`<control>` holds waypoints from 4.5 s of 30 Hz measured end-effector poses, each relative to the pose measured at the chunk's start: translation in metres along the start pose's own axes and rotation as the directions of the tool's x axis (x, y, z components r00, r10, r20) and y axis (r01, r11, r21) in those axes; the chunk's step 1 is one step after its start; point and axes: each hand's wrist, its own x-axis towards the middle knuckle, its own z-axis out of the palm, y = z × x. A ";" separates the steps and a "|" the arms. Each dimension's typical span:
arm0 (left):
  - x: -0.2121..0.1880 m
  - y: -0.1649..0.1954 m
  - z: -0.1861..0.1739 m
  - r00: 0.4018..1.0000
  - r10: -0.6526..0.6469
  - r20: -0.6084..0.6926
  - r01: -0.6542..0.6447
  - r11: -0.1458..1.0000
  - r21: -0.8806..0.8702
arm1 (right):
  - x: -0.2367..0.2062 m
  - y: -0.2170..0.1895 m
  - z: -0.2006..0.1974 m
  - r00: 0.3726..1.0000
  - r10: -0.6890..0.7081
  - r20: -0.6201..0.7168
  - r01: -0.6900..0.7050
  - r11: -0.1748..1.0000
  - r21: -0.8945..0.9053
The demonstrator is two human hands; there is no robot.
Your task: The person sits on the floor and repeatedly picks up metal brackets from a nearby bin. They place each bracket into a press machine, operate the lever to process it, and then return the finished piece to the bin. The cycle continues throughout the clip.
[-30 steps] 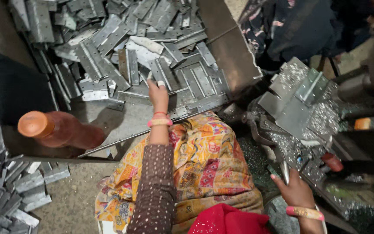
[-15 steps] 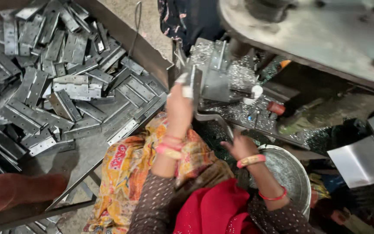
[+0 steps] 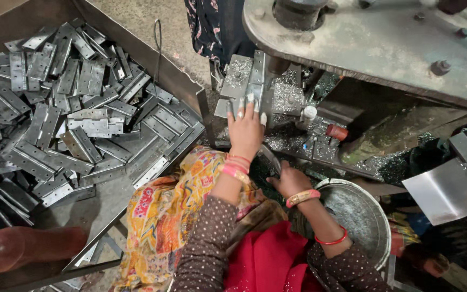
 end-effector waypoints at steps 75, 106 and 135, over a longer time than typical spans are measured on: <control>0.053 -0.016 0.026 0.992 0.039 0.117 -0.049 0.996 0.080 | -0.012 -0.002 -0.002 0.994 0.062 0.095 -0.067 0.997 0.049; -0.059 0.011 -0.039 0.970 0.244 -0.008 -0.236 0.947 0.217 | -0.025 -0.005 -0.005 0.595 0.081 -0.800 0.297 0.902 0.313; -0.029 -0.002 -0.022 0.996 0.087 0.024 -0.090 0.974 0.206 | -0.023 -0.004 -0.004 0.670 0.028 -0.742 0.300 0.904 0.305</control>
